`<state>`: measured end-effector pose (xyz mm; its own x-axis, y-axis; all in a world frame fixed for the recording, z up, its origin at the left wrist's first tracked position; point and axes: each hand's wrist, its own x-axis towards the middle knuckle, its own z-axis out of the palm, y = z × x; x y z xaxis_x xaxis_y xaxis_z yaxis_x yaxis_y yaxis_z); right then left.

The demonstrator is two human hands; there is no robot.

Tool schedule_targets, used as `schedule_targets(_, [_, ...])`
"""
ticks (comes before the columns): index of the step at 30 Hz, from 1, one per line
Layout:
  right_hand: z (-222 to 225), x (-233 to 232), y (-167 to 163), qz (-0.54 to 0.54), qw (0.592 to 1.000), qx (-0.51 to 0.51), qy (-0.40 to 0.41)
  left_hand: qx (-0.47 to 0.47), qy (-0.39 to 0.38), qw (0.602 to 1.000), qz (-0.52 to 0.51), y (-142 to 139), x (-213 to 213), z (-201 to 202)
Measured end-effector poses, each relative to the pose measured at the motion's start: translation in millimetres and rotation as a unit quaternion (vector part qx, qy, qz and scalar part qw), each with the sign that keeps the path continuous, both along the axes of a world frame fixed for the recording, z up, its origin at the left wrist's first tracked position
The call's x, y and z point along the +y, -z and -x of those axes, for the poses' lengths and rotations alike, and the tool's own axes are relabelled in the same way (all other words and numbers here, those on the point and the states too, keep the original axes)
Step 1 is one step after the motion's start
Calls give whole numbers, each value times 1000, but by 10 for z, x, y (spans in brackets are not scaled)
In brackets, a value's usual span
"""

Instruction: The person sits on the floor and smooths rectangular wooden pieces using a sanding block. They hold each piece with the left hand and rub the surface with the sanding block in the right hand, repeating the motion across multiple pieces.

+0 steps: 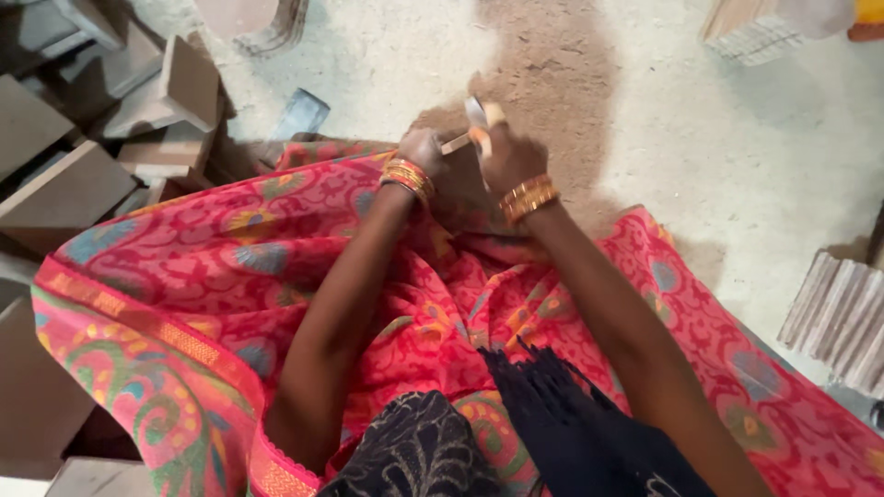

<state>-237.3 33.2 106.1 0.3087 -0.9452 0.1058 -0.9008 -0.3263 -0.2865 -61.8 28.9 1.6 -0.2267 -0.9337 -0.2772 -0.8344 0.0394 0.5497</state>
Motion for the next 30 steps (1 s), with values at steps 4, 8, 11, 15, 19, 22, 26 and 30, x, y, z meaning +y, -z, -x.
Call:
schedule_targets(4, [79,320,-168,-63,998,-13,28,105,-67,992,31,-6,-30,-14])
schedule_targets(8, [231,491,-241,-97,994,-28,49,97,-60,993,23,37,-86,-91])
schedule_targets(11, [269,339,-177,-111,992,-18,58,119,-65,990,38,25,-88,-112])
schedule_targets(15, [186,-34,-66,-115,993,-2,12,80,-67,994,-16,-21,-20,-61])
schedule_targets(19, [82,-121,-57,-134,990,44,-18,81,-34,995,51,-17,-3,-23])
schedule_targets(22, [40,-24,-123,-174,985,1,7,67,-38,996,55,42,-24,-17])
schedule_targets(26, [14,39,-242,-124,992,-15,13,87,-60,993,59,82,-5,33])
schedule_targets(30, [-6,73,-318,-77,997,6,-4,142,-61,987,42,27,45,78])
